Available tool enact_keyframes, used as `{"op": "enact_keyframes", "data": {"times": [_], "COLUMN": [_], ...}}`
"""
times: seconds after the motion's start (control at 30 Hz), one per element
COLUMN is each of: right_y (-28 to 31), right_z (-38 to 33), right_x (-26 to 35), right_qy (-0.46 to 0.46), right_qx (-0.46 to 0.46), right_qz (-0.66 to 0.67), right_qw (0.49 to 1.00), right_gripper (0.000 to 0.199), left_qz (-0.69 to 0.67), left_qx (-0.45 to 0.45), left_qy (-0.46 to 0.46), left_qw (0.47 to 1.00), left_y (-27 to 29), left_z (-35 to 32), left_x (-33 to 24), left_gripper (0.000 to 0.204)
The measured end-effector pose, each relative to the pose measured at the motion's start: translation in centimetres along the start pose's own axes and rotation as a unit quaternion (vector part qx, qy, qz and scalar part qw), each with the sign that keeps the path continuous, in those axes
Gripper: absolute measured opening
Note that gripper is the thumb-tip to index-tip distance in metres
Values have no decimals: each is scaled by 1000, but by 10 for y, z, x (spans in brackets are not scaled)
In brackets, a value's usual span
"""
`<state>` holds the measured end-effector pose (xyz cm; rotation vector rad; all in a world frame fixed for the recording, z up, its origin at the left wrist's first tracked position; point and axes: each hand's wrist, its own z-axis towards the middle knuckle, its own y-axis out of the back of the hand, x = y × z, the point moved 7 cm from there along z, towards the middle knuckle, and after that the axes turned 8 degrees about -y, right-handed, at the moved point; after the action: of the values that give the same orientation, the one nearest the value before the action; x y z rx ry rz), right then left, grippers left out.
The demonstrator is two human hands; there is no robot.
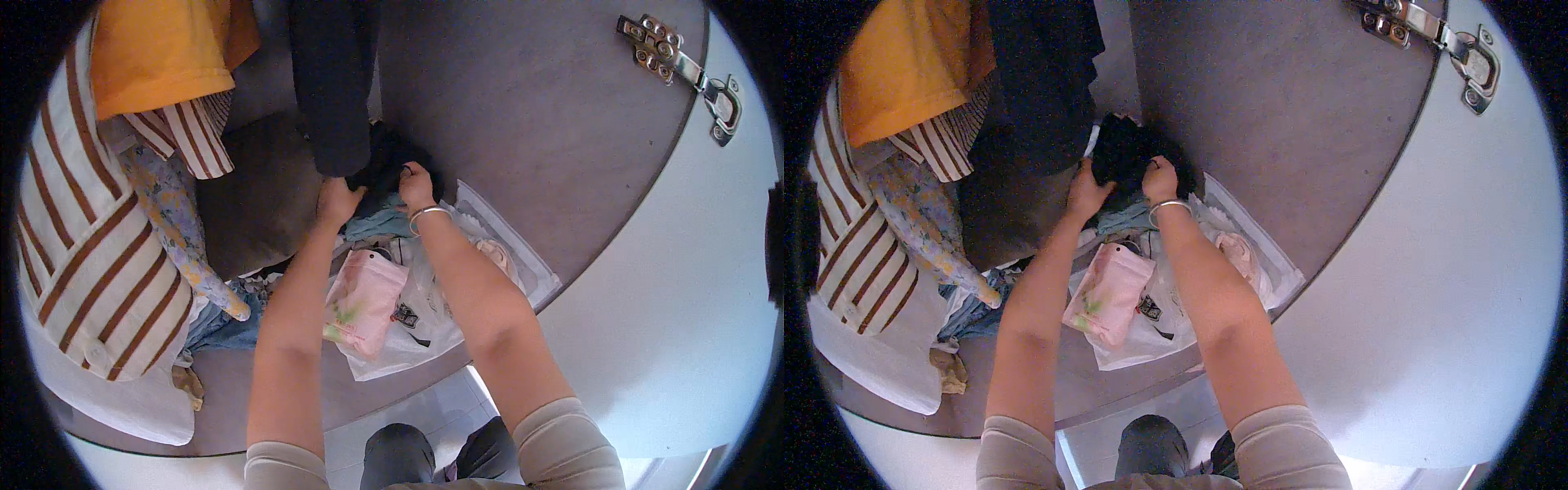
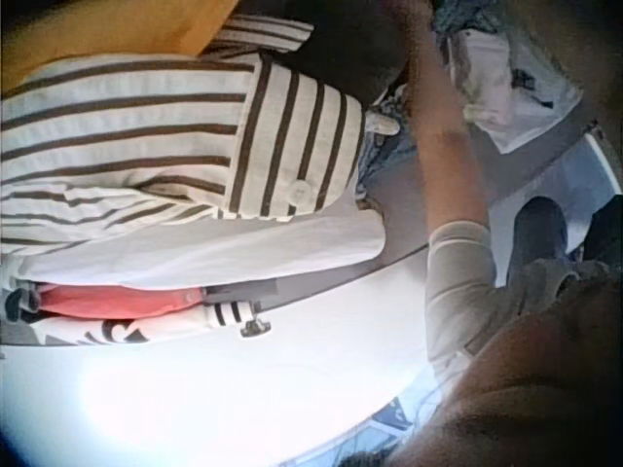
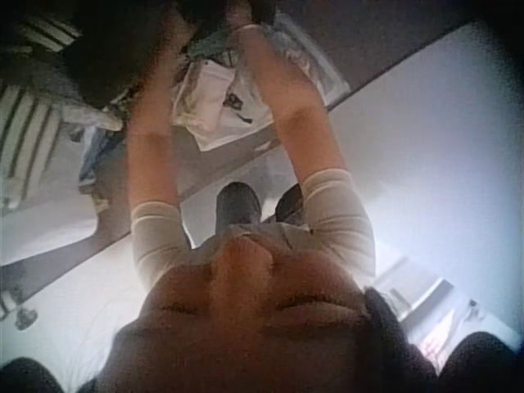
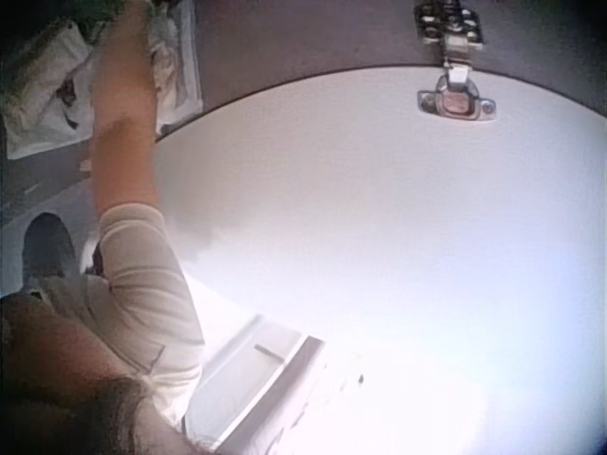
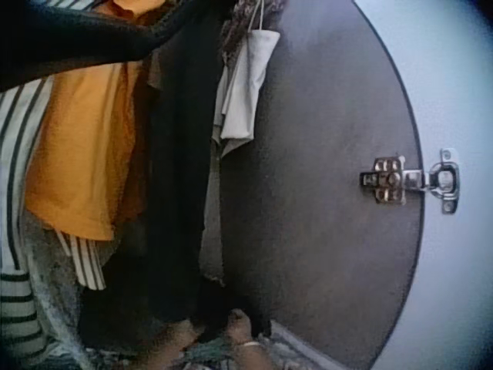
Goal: The person walks through a living area, retrieves clothing from a wardrobe, places the items on a bed, and then moves to a kitchen area where they wash their hands, check a pot on the stove, and wipe a cutting board by hand with a cloth.
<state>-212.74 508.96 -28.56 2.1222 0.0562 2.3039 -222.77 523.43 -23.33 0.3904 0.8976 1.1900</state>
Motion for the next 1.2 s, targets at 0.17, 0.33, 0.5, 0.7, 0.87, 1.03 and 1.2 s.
{"op": "enact_keyframes", "data": {"times": [0.17, 0.33, 0.5, 0.7, 0.87, 1.03, 1.2], "right_y": [-17, 7, 13, 3, 7, 20, 12], "right_z": [-53, -76, -85, -58, -75, -68, -52], "right_x": [13, -10, -28, -51, -38, -30, -45], "right_qy": [-177, -185, -244, -266, -219, -22, -12], "right_qx": [146, 147, 92, 149, 92, 39, 70], "right_qz": [200, 338, 407, 391, 282, 106, 159], "right_qw": [953, 911, 876, 868, 929, 993, 985], "right_gripper": [22, 26, 24, 21, 16, 20, 30], "left_qz": [78, 29, -32, 177, 123, 321, 136], "left_qx": [27, 13, -79, -1, 14, -8, 49], "left_qy": [65, 84, 39, -351, -168, -183, -188], "left_qw": [994, 996, 996, 919, 978, 929, 971], "left_y": [2, -7, 19, 9, -3, 27, -32], "left_z": [-13, -1, 2, -52, -56, -41, -62], "left_x": [9, 29, 20, -116, -87, -66, -95], "left_gripper": [54, 53, 51, 30, 19, 17, 16]}}
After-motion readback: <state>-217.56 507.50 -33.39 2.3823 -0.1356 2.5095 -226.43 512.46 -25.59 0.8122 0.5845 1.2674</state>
